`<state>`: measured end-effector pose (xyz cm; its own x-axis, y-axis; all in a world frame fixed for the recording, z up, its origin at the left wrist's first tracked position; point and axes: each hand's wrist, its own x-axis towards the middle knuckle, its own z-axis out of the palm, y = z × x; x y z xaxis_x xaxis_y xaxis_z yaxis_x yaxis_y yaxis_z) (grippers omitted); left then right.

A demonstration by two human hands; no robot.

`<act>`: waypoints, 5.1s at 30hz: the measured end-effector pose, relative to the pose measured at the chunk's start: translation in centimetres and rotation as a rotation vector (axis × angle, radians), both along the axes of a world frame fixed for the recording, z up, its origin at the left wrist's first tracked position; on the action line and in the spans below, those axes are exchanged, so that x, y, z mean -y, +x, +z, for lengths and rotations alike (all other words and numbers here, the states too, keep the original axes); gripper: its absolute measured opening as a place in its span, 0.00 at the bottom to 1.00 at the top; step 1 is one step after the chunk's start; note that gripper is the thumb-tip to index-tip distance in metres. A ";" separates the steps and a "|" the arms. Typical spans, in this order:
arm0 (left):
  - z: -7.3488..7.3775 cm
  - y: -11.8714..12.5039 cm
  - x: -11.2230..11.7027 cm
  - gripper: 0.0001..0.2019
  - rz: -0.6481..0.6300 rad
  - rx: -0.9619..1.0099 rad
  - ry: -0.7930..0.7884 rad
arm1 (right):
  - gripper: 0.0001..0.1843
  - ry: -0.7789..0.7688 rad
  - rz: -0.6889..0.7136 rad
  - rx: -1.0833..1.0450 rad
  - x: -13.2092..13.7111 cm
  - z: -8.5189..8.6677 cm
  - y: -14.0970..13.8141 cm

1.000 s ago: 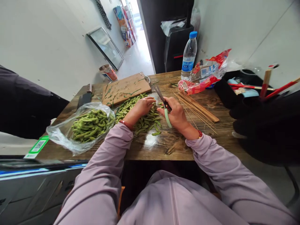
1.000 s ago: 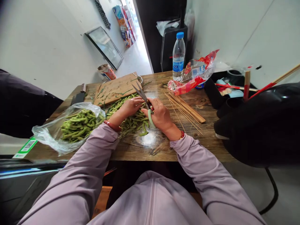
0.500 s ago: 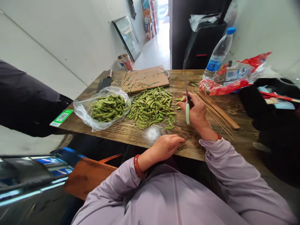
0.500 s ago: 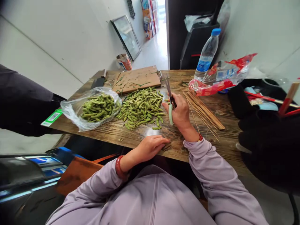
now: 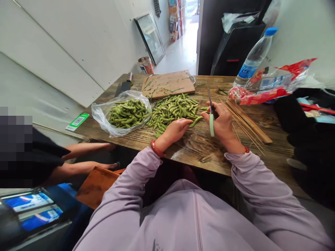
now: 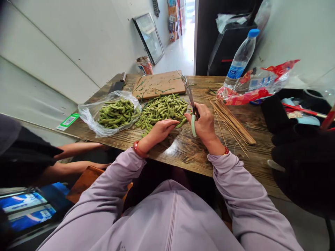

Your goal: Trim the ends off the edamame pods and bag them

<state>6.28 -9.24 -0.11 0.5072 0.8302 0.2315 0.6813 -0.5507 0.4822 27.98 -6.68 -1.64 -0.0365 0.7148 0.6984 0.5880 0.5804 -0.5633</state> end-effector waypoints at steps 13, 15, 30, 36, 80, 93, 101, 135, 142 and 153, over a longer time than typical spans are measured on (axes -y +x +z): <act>-0.2 -11.0 8.1 0.13 0.256 0.094 -0.237 | 0.22 -0.025 0.061 -0.028 0.6 0.3 -0.8; -0.7 -10.4 6.3 0.13 0.242 0.097 -0.210 | 0.22 -0.048 0.061 -0.027 0.5 0.0 -0.8; 2.2 -6.9 4.8 0.17 0.290 0.392 -0.256 | 0.19 -0.035 0.038 -0.023 -0.3 -0.6 -1.0; -0.8 -7.9 9.6 0.17 0.277 0.470 -0.499 | 0.19 -0.071 0.067 -0.025 -0.2 -1.0 -1.3; -0.8 2.6 -3.1 0.05 -0.111 0.498 -0.448 | 0.16 -0.143 0.131 0.032 2.0 -0.3 -2.4; 0.2 2.1 -3.6 0.05 -0.078 0.563 -0.355 | 0.13 -0.132 0.095 0.010 1.4 -0.3 -2.0; 1.9 1.7 -3.6 0.13 0.060 0.933 -0.672 | 0.18 -0.128 0.000 0.067 0.9 0.2 -0.7; 2.6 1.8 -3.1 0.07 0.089 0.785 -0.470 | 0.20 -0.150 0.197 0.245 1.4 0.1 -1.3; 2.7 1.6 -3.3 0.06 0.105 0.780 -0.493 | 0.18 -0.152 0.189 0.303 1.4 -0.2 -1.2; 2.3 1.2 -3.9 0.08 0.061 0.769 -0.501 | 0.16 -0.201 0.173 0.358 1.6 -0.1 -1.2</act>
